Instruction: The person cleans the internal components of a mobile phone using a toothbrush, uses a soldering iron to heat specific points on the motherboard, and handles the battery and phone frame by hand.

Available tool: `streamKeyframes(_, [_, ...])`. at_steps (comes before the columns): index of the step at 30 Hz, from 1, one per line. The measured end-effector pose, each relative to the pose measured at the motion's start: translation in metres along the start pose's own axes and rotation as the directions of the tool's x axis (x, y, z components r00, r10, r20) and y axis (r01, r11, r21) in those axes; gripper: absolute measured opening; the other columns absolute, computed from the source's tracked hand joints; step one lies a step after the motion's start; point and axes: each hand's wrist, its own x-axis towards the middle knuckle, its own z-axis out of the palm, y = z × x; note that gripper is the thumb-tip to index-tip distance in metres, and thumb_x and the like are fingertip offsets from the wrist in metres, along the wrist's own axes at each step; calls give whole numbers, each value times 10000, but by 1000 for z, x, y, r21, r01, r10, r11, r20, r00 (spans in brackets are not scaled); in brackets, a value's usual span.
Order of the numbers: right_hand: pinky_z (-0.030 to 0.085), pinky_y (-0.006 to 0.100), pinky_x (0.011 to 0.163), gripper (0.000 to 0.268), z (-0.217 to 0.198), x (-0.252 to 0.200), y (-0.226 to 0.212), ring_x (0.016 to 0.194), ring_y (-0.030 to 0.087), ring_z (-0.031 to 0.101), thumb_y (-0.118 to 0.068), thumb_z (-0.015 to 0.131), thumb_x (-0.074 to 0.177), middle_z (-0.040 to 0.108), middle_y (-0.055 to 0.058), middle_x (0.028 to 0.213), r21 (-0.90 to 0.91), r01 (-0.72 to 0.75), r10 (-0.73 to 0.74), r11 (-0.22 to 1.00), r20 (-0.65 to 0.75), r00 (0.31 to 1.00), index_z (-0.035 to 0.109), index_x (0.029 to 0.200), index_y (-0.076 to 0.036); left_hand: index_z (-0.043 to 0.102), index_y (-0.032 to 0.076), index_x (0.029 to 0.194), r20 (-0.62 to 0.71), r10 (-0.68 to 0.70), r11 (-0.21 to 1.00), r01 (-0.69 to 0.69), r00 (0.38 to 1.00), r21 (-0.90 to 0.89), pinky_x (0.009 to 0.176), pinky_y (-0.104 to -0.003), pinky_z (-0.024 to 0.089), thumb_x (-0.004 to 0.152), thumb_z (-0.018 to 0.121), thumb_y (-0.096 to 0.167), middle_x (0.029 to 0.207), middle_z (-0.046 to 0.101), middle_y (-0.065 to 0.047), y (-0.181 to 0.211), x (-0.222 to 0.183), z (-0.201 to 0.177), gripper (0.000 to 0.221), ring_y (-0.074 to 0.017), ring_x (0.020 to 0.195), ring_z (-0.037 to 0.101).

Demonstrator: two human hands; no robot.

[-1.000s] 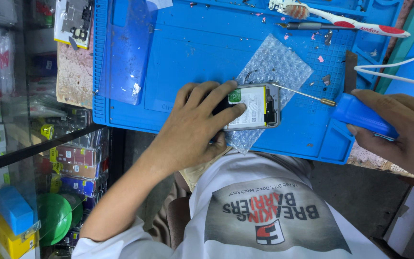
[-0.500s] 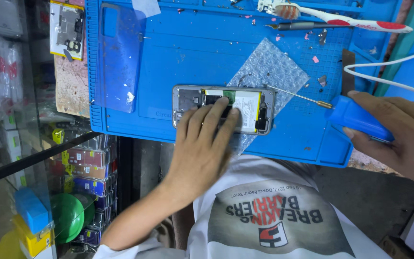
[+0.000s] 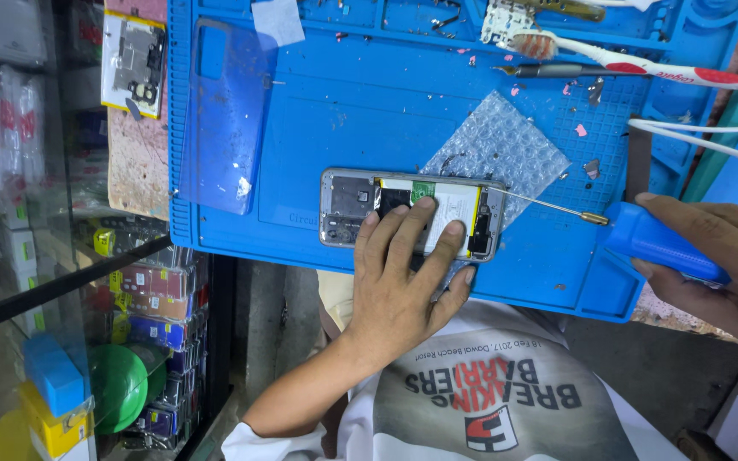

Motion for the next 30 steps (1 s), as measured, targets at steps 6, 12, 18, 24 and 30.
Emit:
streamKeyframes(6, [624, 383, 766, 683, 0, 3, 1, 863, 276, 773, -172, 801, 769, 747, 205, 1020, 4, -59, 59, 998, 34, 998, 618, 1406, -9, 612, 141, 1409, -2, 9, 1000, -9, 1000, -13, 1226, -582, 287, 975, 756, 358, 1522, 470, -183, -2, -1, 1, 506, -363, 1393, 444])
streamKeyframes(12, [625, 377, 787, 679, -2, 6, 6, 883, 274, 773, -175, 790, 777, 746, 211, 1058, 5, 14, -14, 1000, 31, 999, 607, 1402, 17, 612, 136, 1402, 7, 7, 1000, -7, 1000, -14, 1223, -582, 286, 972, 752, 363, 1514, 472, -191, -1, -1, 1, 506, -367, 1390, 442])
streamKeyframes(18, [628, 384, 803, 669, 1, 3, 7, 890, 284, 769, -170, 790, 771, 739, 219, 1067, 20, 27, -27, 999, -2, 1000, 605, 1384, 25, 614, 139, 1400, 3, 7, 1000, -7, 1000, -18, 1226, -578, 289, 987, 747, 363, 1514, 474, -188, -1, -1, 2, 489, -364, 1389, 443])
streamKeyframes(24, [621, 395, 810, 688, -1, 5, 6, 899, 306, 762, -161, 818, 720, 736, 228, 1068, -52, 67, -68, 996, -28, 997, 621, 1352, 25, 619, 123, 1395, -1, 23, 1000, -23, 1000, -9, 1225, -569, 288, 995, 741, 360, 1505, 486, -194, -2, 0, 0, 481, -366, 1387, 448])
streamKeyframes(30, [617, 403, 844, 691, 2, 7, 12, 913, 316, 750, -149, 821, 705, 720, 236, 1083, -49, 99, -102, 994, -74, 992, 619, 1342, 27, 623, 127, 1398, -7, 30, 1000, -30, 1000, -3, 1238, -562, 289, 1000, 739, 359, 1517, 483, -188, -3, -1, -1, 475, -361, 1397, 445])
